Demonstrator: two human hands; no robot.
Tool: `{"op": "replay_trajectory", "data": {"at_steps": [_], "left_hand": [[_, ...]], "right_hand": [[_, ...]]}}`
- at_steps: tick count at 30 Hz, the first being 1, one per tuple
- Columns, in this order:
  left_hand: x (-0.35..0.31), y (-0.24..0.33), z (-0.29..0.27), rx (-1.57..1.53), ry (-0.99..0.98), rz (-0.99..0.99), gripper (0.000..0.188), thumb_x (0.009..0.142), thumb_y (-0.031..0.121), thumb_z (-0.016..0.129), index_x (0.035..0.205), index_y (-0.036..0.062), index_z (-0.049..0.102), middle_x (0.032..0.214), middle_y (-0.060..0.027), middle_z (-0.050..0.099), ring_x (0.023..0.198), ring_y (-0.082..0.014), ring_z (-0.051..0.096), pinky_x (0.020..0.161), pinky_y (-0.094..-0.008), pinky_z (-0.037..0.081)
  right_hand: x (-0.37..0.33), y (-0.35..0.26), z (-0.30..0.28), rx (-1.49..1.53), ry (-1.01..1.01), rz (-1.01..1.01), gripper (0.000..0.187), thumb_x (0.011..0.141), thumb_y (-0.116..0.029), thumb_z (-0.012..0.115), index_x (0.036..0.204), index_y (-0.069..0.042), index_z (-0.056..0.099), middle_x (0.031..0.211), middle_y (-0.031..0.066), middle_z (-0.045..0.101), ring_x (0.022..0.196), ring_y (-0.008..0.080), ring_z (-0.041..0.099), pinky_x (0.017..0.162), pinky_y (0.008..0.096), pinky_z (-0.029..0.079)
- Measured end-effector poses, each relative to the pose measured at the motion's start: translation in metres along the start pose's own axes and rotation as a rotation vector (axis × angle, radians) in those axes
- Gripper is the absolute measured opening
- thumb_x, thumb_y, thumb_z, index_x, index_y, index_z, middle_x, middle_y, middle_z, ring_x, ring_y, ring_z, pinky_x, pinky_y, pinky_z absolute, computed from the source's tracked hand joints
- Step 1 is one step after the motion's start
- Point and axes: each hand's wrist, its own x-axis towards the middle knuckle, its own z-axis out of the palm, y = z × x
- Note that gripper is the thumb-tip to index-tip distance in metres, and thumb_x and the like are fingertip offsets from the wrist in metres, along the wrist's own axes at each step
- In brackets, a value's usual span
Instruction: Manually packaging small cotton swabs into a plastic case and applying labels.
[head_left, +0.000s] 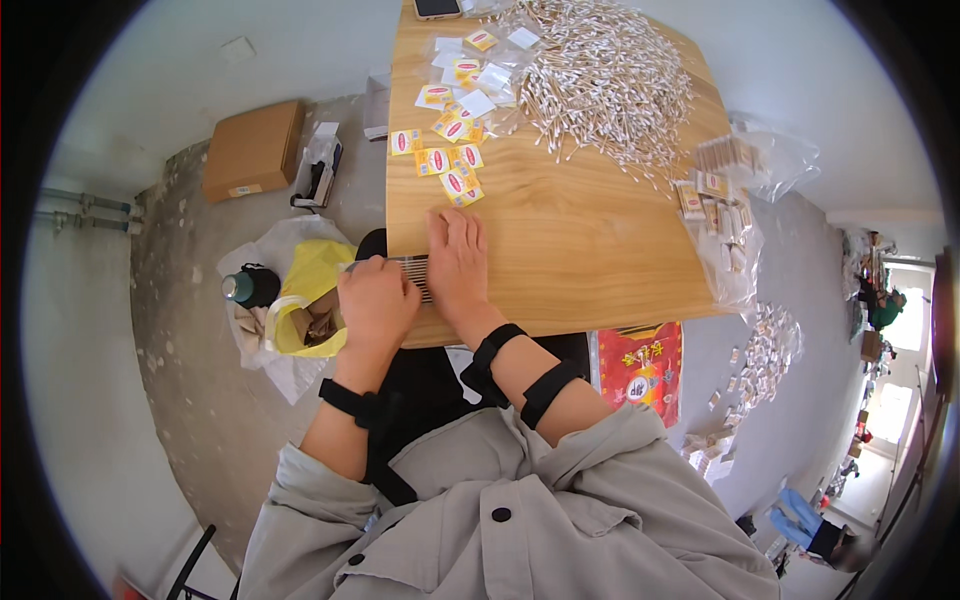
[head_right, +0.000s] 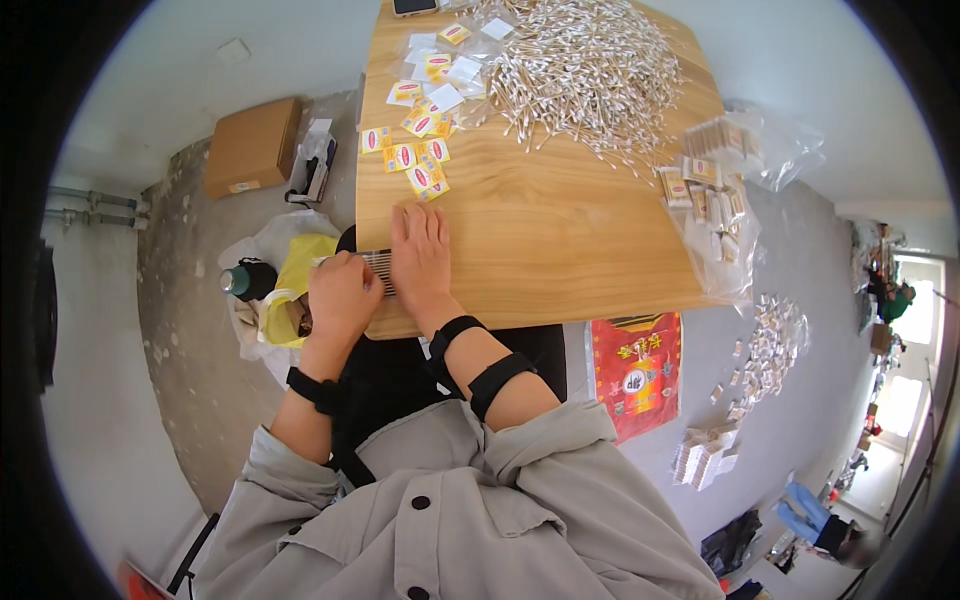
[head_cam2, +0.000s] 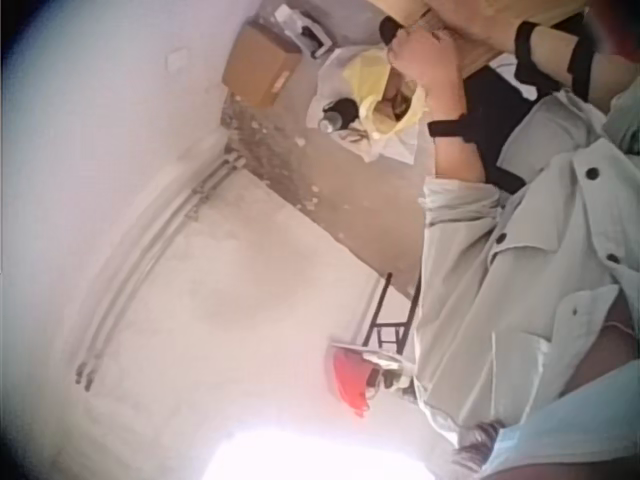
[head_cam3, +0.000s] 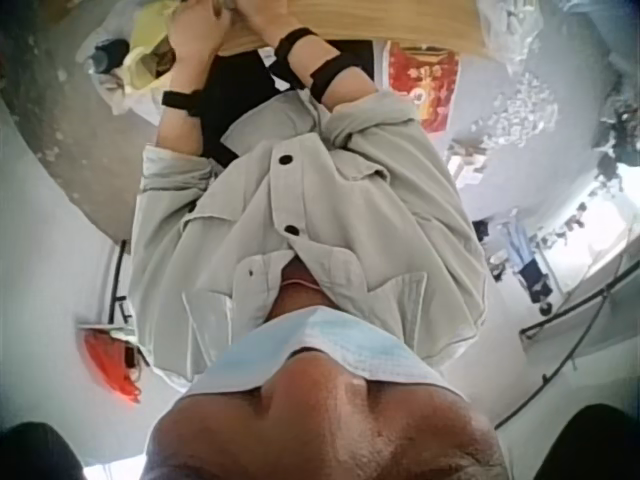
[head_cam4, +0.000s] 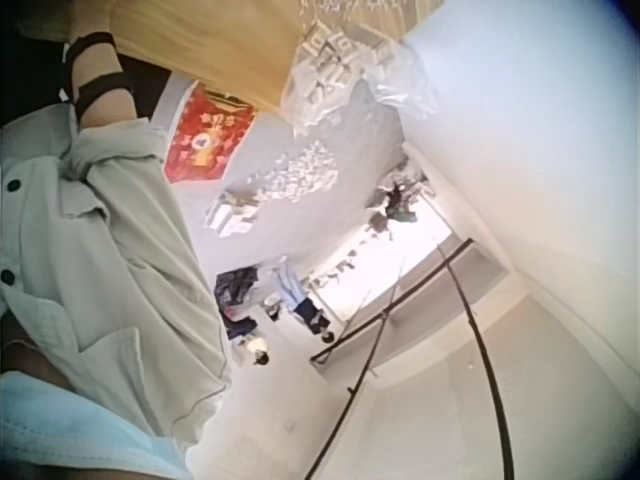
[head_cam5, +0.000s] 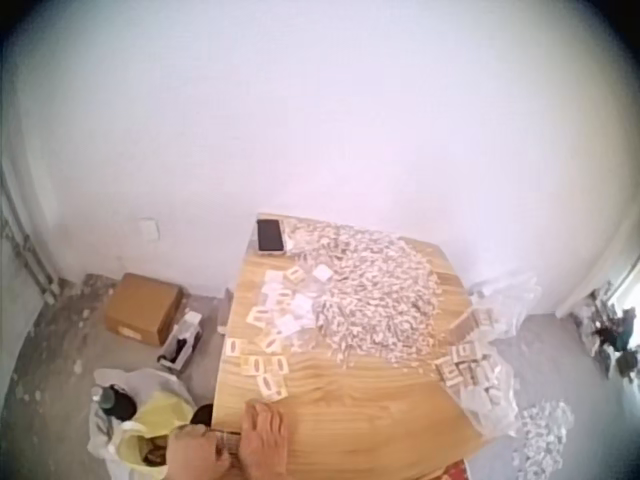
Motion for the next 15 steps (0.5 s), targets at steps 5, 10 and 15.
{"op": "replay_trajectory", "data": {"at_steps": [5,10,15], "left_hand": [[-0.016,-0.046,0.029,-0.237,0.601,-0.192,0.049,0.078,0.026,0.075,0.114,0.0002,0.056,0.096,-0.0117,0.061,0.097,-0.0296,0.055,0.085,-0.0415,0.042],[-0.023,-0.063,0.06,-1.705,0.246,-0.833,0.034,0.088,0.023,0.072,0.111,0.0008,0.059,0.09,-0.0011,0.066,0.075,-0.0058,0.061,0.063,-0.0192,0.048],[-0.017,-0.049,0.046,-1.819,0.135,-0.822,0.022,0.088,0.021,0.072,0.097,0.0016,0.067,0.084,-0.0005,0.068,0.071,-0.0071,0.062,0.066,-0.0208,0.048]], "right_hand": [[0.001,0.002,0.0,-0.045,0.038,-0.026,0.036,0.086,-0.005,0.049,0.122,-0.004,0.052,0.119,0.0154,0.047,0.117,0.0357,0.043,0.107,0.0466,0.03],[0.0,-0.005,0.003,-0.05,-0.008,-0.013,0.037,0.086,-0.006,0.048,0.123,0.0,0.052,0.12,0.0134,0.048,0.125,0.0298,0.041,0.112,0.0475,0.027],[0.003,-0.014,0.008,-0.042,0.01,-0.03,0.037,0.086,-0.006,0.048,0.122,0.0,0.053,0.121,0.0137,0.048,0.124,0.0312,0.042,0.111,0.0472,0.027]]}}
